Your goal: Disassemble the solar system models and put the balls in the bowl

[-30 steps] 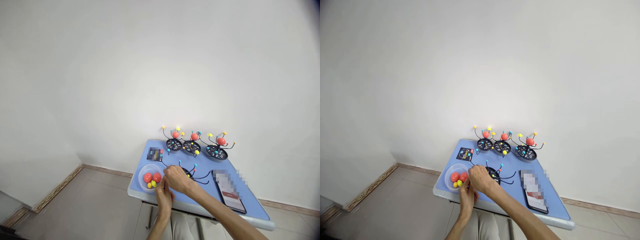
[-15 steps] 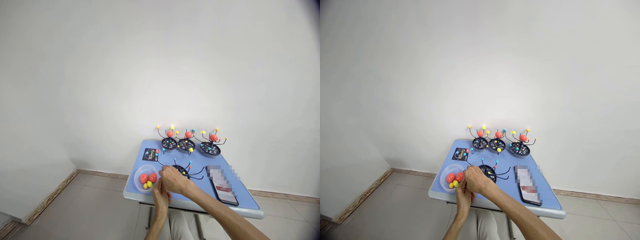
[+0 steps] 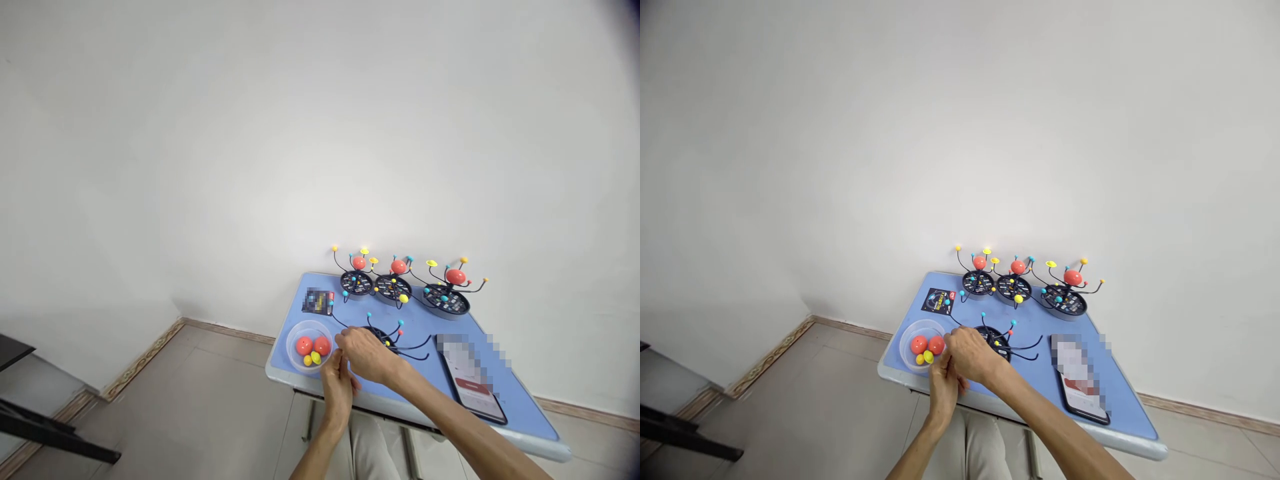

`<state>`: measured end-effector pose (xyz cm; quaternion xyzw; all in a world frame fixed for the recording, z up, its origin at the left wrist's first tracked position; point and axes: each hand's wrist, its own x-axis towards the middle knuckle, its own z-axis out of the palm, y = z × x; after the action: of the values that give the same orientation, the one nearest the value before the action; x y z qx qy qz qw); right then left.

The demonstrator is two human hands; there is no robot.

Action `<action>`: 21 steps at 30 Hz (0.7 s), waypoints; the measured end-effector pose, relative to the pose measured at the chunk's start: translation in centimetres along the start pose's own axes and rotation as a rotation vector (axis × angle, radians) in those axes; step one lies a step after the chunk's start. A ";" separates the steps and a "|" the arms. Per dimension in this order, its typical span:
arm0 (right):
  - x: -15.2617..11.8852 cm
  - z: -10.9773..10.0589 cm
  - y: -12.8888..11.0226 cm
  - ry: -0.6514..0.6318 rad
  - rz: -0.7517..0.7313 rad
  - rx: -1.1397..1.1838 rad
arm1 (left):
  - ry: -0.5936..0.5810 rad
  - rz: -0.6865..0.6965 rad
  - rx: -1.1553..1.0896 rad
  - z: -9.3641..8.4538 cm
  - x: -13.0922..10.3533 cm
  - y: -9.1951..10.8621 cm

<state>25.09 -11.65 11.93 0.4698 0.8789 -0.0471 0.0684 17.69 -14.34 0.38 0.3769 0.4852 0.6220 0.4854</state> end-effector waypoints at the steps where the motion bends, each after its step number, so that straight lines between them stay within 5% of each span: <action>1: 0.0 0.1 0.1 0.010 -0.010 0.007 | 0.001 -0.004 -0.002 0.0 0.0 0.0; 8: -0.1 0.7 0.2 0.016 0.077 -0.025 | -0.010 -0.021 -0.029 0.0 -0.2 0.5; 16: -0.1 0.6 0.8 0.019 -0.110 0.018 | -0.062 -0.048 -0.017 -0.1 -0.7 0.8; 21: -0.3 0.8 0.9 0.050 -0.066 0.075 | -0.064 -0.040 -0.078 0.0 -0.8 0.8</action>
<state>26.10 -11.53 11.17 0.4437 0.8930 -0.0702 0.0271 17.66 -15.13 1.15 0.3678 0.4521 0.6183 0.5273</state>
